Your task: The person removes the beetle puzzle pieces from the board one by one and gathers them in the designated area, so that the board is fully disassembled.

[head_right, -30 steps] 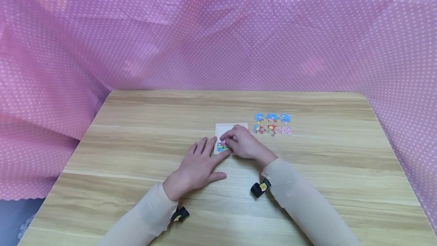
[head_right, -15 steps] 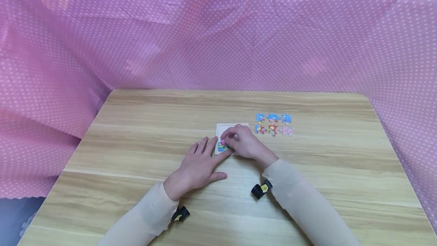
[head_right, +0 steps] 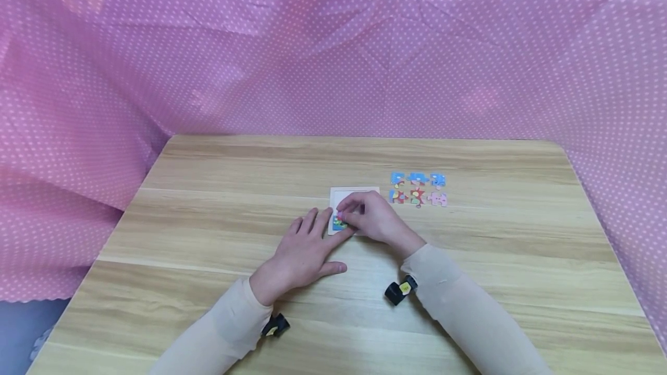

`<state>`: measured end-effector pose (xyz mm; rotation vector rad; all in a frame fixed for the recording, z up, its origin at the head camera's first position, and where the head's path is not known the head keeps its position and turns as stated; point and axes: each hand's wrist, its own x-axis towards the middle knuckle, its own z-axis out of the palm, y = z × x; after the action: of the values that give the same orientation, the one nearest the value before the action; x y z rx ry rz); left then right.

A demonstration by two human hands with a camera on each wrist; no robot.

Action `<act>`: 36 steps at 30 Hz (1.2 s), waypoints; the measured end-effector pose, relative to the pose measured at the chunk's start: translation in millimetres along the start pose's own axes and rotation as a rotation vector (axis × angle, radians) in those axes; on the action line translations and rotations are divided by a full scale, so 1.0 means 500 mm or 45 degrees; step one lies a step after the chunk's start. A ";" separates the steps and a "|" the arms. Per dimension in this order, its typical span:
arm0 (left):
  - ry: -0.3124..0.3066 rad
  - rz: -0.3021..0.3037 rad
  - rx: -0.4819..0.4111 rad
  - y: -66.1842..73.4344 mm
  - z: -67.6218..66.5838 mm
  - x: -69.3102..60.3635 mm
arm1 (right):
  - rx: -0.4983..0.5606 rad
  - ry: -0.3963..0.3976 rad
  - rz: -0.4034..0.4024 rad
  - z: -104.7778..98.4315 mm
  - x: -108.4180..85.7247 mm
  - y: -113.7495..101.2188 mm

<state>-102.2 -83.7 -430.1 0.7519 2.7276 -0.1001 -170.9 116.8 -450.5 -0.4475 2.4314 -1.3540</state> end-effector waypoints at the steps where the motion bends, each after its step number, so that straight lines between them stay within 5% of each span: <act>1: 0.003 0.001 -0.001 0.000 0.000 0.000 | 0.021 0.009 0.013 -0.001 -0.001 0.000; 6: -0.005 -0.001 -0.025 0.000 0.002 0.001 | 0.080 0.062 0.065 -0.011 -0.010 0.003; 36: -0.004 -0.003 -0.046 -0.001 0.003 0.003 | -0.103 0.219 0.089 -0.103 -0.104 0.063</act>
<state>-103.0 -83.5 -432.0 0.7375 2.7202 -0.0529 -149.7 193.6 -445.3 -0.2730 2.6222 -1.3180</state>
